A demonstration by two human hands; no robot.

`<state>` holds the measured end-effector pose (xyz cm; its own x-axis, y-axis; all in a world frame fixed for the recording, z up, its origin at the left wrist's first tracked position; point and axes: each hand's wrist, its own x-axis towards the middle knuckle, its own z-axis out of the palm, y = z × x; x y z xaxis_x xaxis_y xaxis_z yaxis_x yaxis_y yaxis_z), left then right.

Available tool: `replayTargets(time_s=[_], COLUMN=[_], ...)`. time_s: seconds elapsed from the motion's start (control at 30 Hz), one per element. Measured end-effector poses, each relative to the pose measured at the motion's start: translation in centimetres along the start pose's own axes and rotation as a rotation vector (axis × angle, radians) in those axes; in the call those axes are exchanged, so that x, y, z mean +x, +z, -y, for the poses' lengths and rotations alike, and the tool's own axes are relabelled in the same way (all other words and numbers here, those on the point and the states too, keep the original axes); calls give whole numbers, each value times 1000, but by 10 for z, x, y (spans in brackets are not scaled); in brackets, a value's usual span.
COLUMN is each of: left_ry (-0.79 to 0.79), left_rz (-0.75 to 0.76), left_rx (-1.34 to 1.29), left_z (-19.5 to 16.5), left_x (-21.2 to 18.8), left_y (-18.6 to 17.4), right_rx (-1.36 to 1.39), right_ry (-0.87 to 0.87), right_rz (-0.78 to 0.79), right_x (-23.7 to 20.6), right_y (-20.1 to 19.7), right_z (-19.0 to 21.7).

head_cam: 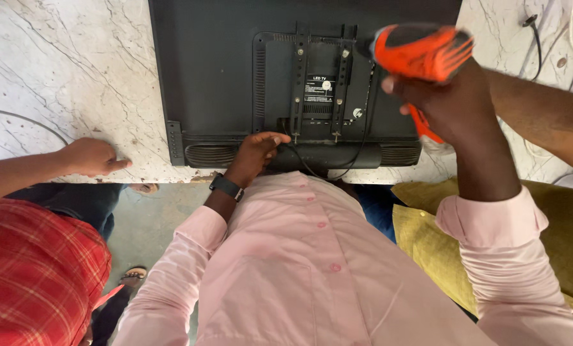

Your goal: The person uses a cordless drill to remove screws from the back panel of a television set. They systematically unscrew fasteners along the edges and center of the TV's rear casing while two other people stand nearby.

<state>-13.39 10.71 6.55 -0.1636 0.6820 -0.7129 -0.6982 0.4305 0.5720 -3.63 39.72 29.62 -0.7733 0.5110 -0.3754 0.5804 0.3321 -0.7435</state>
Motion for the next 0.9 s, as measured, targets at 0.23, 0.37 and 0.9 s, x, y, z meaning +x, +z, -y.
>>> replayTargets(time_s=[0.23,0.37,0.9], left_ry=[16,29,21], left_rz=[-2,16,9], left_rx=[12,-7,-18], left_z=[3,2,3], left_x=[1,-1,-4], left_y=[-2,-2,-3], right_rx=[5,-65,78], right_ry=[170,292,95], right_rz=[-13,-13,11], right_x=[8,11,2], right_y=[4,5,-1], right_z=[13,19,31])
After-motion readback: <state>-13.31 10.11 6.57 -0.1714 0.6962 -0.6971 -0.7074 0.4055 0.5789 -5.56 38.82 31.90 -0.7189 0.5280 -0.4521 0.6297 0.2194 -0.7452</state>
